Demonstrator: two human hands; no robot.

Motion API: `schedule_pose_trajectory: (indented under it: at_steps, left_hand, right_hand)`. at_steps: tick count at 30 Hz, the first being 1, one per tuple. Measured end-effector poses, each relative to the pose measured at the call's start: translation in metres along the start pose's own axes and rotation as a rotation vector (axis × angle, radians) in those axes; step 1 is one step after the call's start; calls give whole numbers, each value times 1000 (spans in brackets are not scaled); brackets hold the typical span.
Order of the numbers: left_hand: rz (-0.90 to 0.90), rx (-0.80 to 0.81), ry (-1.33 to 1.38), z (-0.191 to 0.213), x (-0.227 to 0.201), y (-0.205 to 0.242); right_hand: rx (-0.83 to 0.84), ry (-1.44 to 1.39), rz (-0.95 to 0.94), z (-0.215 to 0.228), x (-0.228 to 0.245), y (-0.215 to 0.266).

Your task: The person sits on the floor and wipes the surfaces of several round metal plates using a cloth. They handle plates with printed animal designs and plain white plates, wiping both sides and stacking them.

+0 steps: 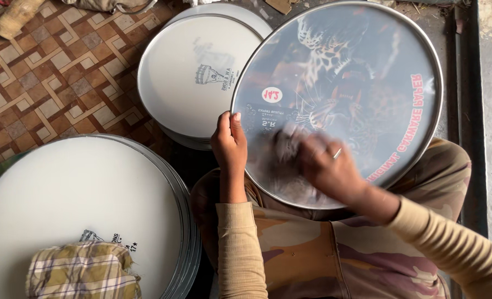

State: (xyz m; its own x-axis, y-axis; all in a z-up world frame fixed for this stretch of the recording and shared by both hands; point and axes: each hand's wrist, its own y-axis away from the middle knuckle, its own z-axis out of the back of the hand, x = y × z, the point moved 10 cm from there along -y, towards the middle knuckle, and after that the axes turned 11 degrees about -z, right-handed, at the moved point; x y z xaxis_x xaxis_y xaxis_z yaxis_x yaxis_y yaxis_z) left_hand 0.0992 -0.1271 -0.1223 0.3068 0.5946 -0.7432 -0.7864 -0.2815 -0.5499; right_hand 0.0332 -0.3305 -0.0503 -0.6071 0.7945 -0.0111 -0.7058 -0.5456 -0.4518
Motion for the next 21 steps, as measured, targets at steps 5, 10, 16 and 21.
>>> schedule_pose_trajectory:
  at_steps: [5,10,16,21]
  left_hand:
    - [-59,-24,50,3,-10,1]
    - [8,-4,3,2,-4,-1]
    - [62,2,-11,-3,6,0]
    - [146,95,-3,-13,17,13]
  right_hand:
    - [159,-162,-339,-27,-86,-46]
    - [409,-71,-290,-65,-4,-34]
    - [555,-165,213,-86,54,17]
    - [27,0,-252,-70,-136,-93]
